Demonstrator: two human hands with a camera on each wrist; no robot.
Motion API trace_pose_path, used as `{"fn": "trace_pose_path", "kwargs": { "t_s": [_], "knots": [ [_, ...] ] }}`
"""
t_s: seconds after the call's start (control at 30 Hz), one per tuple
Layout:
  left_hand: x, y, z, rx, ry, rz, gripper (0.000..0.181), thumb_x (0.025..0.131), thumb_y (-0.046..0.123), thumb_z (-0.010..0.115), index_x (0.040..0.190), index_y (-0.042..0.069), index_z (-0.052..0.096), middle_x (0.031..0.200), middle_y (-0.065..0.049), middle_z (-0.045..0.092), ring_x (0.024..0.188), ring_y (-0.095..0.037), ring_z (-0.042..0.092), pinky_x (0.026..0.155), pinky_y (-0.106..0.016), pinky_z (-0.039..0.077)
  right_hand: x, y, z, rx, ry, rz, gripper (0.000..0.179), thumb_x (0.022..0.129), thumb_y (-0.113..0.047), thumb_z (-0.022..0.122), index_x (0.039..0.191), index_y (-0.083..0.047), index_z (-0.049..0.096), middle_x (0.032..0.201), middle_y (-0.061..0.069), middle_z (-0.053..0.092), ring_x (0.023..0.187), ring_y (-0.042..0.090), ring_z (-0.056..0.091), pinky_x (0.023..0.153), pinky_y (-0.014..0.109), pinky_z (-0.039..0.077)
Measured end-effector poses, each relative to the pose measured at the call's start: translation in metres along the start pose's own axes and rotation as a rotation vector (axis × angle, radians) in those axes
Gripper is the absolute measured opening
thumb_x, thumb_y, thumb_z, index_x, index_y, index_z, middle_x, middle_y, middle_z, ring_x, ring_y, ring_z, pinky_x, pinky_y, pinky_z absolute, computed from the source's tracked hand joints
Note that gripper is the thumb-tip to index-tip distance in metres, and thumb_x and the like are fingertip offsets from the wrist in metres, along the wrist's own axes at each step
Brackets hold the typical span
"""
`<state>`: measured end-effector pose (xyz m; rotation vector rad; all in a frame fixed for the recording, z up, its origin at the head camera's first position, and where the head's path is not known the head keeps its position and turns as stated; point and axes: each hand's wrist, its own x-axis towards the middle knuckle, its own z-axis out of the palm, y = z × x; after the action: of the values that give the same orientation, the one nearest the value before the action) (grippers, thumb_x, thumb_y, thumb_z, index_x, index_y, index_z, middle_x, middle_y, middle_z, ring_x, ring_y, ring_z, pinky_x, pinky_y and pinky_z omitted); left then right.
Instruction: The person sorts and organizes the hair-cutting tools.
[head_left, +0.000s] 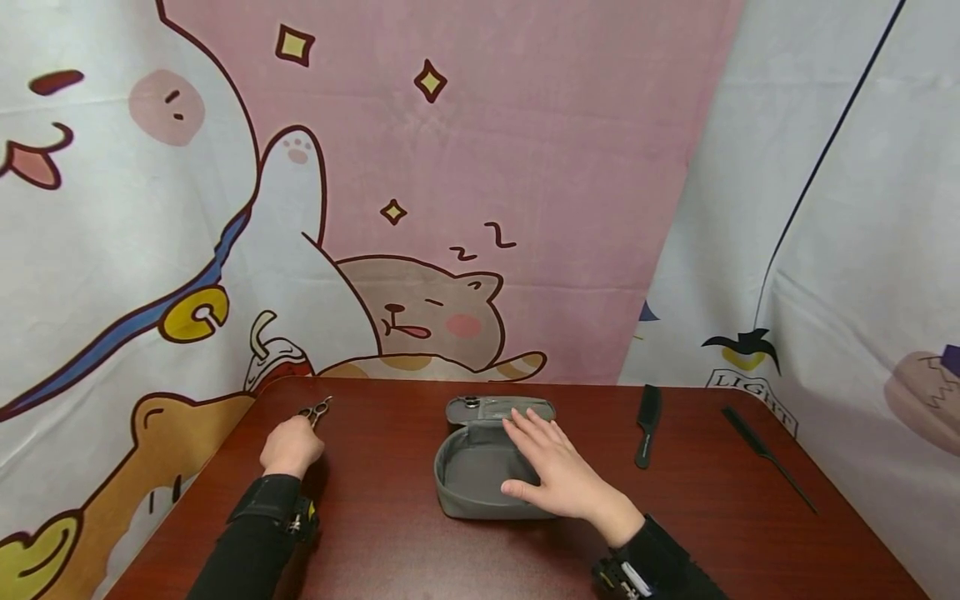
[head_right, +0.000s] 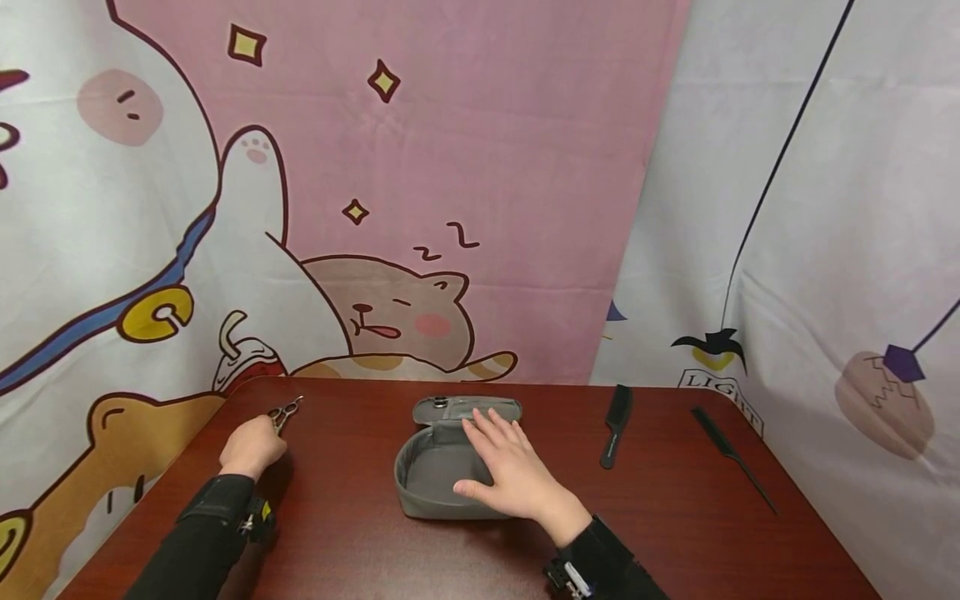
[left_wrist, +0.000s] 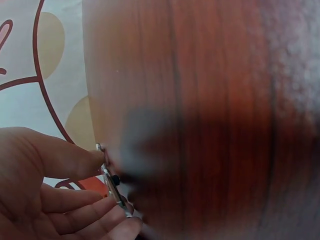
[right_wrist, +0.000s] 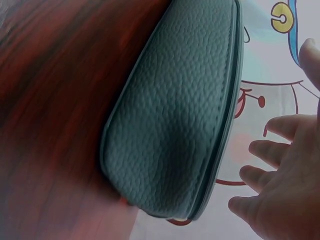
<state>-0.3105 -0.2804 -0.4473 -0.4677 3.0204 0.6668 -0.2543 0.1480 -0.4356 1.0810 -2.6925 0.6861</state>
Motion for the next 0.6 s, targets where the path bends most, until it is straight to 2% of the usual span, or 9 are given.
{"fn": "trace_pose_path", "kwargs": {
  "t_s": [0.3,0.6],
  "knots": [
    [0.002,-0.001,0.002,0.013,0.012,-0.012,0.033,0.084,0.009,0.064,0.107,-0.015,0.061,0.104,-0.033,0.06,0.083,-0.038,0.056,0.063,-0.052,0.053,0.004,-0.009,0.006,0.006,-0.015,-0.054,0.078,0.094,-0.045,0.064,0.153,-0.003,0.035,0.158,0.02,0.029,0.145,0.042,0.02,0.109,0.068,0.017],
    [0.004,-0.004,0.001,0.008,0.025,-0.01,0.027,0.085,0.004,0.061,0.104,-0.015,0.061,0.101,-0.032,0.061,0.082,-0.037,0.056,0.066,-0.053,0.053,0.009,-0.018,0.01,0.053,-0.039,-0.081,0.077,0.095,-0.043,0.064,0.153,-0.003,0.033,0.158,0.022,0.026,0.146,0.044,0.018,0.11,0.068,0.015]
  ]
}}
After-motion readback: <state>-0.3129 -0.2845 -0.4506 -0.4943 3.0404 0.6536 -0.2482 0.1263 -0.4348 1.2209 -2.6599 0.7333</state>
